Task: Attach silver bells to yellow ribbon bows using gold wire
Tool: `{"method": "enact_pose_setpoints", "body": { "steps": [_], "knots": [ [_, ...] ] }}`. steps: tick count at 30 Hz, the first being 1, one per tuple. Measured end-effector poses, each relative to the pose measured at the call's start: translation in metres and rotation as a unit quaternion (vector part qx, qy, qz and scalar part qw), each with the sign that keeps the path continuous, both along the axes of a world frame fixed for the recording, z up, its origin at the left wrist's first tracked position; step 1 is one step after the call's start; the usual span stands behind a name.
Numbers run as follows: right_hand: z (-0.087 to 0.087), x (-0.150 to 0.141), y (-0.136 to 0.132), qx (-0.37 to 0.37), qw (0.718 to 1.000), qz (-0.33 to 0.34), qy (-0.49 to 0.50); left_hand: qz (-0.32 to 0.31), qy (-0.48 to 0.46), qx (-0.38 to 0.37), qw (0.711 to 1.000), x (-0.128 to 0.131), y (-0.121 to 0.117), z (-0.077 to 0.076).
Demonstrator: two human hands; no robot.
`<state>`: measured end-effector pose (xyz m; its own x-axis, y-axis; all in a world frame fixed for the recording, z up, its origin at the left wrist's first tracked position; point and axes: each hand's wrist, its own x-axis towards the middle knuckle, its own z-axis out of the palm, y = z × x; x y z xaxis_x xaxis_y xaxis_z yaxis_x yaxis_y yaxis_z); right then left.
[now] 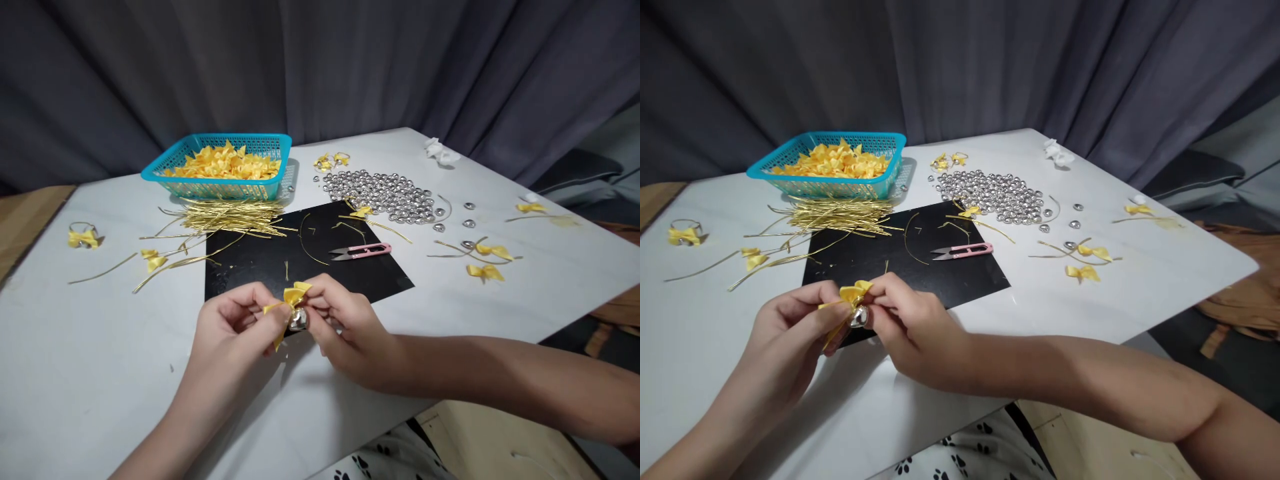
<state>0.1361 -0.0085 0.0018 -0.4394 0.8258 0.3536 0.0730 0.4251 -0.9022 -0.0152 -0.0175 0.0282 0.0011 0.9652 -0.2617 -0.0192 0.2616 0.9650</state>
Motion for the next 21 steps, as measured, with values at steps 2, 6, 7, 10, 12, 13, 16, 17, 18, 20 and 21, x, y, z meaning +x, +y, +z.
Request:
{"method": "enact_pose_setpoints", "body": {
  "steps": [2,6,7,10,12,13,16,17,18,20,21],
  "knots": [
    [0.0004,0.0002,0.0007,-0.005,1.0,0.004,0.001,-0.002,-0.001,0.001,1.0,-0.0004,0.0,0.0002],
    [-0.0009,0.0012,0.0024,0.04,0.998,-0.03,-0.035,-0.004,0.006,0.007,1.0,-0.0012,0.0004,0.0009],
    [-0.0016,0.0015,0.0027,0.063,0.996,-0.042,-0.043,-0.004,0.008,0.007,1.0,-0.0011,0.0005,0.0011],
    [-0.0035,0.002,0.0029,0.105,0.992,-0.055,-0.049,-0.004,0.015,0.005,1.0,-0.0004,0.001,0.0014],
    [-0.0036,0.0022,0.0027,0.105,0.992,-0.056,-0.05,-0.006,0.015,0.003,1.0,0.0,0.0014,0.0013],
    [-0.0032,0.0023,0.0026,0.105,0.992,-0.056,-0.052,-0.009,0.013,0.003,1.0,0.0001,0.0015,0.0012],
    [-0.0011,0.0027,0.003,0.108,0.991,-0.056,-0.05,-0.017,0.007,0.002,1.0,-0.0007,0.0018,0.0011],
    [-0.0004,0.0028,0.0034,0.109,0.991,-0.053,-0.049,-0.019,0.008,0.001,1.0,-0.0013,0.0019,0.0011],
    [0.0,0.0029,0.0039,0.106,0.992,-0.05,-0.051,-0.018,0.01,0.001,1.0,-0.0019,0.0021,0.0012],
    [0.0005,0.0035,0.0048,0.086,0.993,-0.053,-0.059,-0.014,0.019,0.001,1.0,-0.003,0.0031,0.0011],
    [0.0006,0.0041,0.0052,0.073,0.994,-0.066,-0.055,-0.011,0.025,0.002,1.0,-0.0034,0.0039,0.0009]
  ]
}}
